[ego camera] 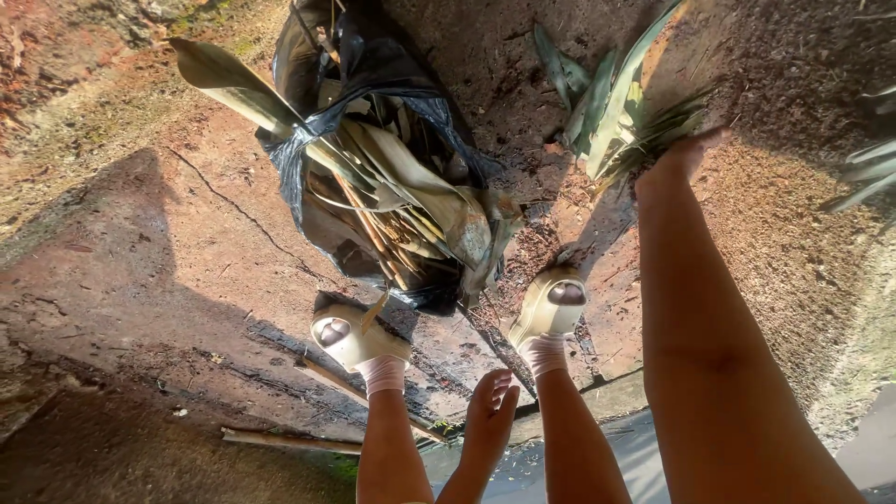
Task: Collecting dry bamboo leaves and sticks from the ground and placing them into a black garbage bag.
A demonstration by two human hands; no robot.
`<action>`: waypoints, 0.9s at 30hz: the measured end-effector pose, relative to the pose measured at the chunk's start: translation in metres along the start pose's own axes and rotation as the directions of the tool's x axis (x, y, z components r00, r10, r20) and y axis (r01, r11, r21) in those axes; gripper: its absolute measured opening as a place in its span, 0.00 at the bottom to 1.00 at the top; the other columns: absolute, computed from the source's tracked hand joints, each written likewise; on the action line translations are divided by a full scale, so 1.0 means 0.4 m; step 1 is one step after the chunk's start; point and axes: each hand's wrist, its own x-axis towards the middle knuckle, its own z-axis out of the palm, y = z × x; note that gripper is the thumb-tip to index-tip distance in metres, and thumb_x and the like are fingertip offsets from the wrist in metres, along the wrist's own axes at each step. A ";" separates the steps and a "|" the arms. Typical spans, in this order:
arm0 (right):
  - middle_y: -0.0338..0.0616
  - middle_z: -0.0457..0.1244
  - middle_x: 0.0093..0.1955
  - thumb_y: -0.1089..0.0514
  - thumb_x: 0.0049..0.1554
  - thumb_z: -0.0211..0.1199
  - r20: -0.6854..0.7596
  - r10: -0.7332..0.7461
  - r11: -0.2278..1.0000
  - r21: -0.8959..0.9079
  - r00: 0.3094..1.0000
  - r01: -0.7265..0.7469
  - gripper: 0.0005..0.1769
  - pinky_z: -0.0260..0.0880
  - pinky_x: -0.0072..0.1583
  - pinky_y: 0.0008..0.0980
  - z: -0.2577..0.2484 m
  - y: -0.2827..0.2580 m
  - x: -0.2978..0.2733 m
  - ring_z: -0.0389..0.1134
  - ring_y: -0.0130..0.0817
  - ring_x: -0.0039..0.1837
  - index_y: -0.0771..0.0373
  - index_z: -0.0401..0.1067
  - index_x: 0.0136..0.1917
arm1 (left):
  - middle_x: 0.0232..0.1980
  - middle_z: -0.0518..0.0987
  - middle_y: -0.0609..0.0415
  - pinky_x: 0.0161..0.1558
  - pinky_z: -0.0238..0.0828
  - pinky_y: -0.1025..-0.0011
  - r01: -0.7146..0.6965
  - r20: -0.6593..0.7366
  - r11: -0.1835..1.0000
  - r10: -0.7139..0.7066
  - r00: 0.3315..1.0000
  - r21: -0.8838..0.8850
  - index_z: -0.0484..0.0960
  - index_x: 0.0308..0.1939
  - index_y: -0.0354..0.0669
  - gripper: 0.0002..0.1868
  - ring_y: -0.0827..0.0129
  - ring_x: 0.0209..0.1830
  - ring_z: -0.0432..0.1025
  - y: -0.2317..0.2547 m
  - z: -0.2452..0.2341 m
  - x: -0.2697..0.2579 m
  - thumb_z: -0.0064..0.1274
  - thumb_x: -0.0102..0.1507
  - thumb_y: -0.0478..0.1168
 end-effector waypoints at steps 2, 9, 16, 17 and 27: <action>0.83 0.21 0.79 0.69 0.70 0.54 -0.004 0.412 0.602 0.752 0.911 -0.269 0.51 0.82 0.51 0.29 -0.009 -0.027 0.115 0.75 0.47 0.52 0.65 0.15 0.83 | 0.54 0.81 0.50 0.56 0.75 0.68 0.042 -0.009 0.999 -0.042 0.999 -0.007 0.77 0.57 0.43 0.15 0.66 0.54 0.77 0.004 -0.001 -0.004 0.51 0.66 0.38; 0.56 0.32 0.85 0.03 0.48 0.31 -0.106 0.521 -0.125 0.972 0.847 0.199 0.67 0.60 0.73 0.64 -0.360 -0.085 -0.242 0.40 0.69 0.81 0.47 0.32 0.84 | 0.54 0.81 0.50 0.57 0.75 0.67 -0.008 0.003 0.999 0.008 1.000 0.048 0.76 0.58 0.43 0.16 0.65 0.55 0.77 0.030 -0.016 -0.019 0.50 0.66 0.39; 0.50 0.28 0.87 0.16 0.62 0.75 -0.472 0.432 0.469 0.845 0.768 0.256 0.67 0.52 0.76 0.72 -0.423 -0.167 -0.344 0.28 0.61 0.84 0.45 0.32 0.87 | 0.56 0.81 0.48 0.61 0.75 0.65 -0.046 0.008 0.998 0.045 0.999 0.033 0.76 0.59 0.42 0.17 0.62 0.58 0.77 0.030 -0.041 -0.033 0.52 0.66 0.39; 0.50 0.33 0.86 0.26 0.66 0.71 -0.525 0.419 0.464 0.825 0.741 0.323 0.57 0.54 0.77 0.66 -0.433 -0.170 -0.367 0.32 0.59 0.84 0.46 0.36 0.86 | 0.55 0.81 0.48 0.60 0.75 0.65 -0.070 0.013 0.997 0.070 0.997 0.024 0.76 0.59 0.42 0.17 0.62 0.57 0.77 0.027 -0.044 -0.035 0.52 0.66 0.39; 0.47 0.66 0.52 0.72 0.54 0.77 -0.825 0.551 0.471 0.432 0.125 0.769 0.11 0.75 0.45 0.30 -0.328 -0.083 -0.455 0.68 0.39 0.48 0.67 0.75 0.41 | 0.56 0.81 0.51 0.59 0.72 0.65 -0.077 -0.014 0.997 0.077 0.997 -0.031 0.77 0.58 0.46 0.17 0.62 0.59 0.76 -0.011 -0.071 -0.045 0.54 0.65 0.41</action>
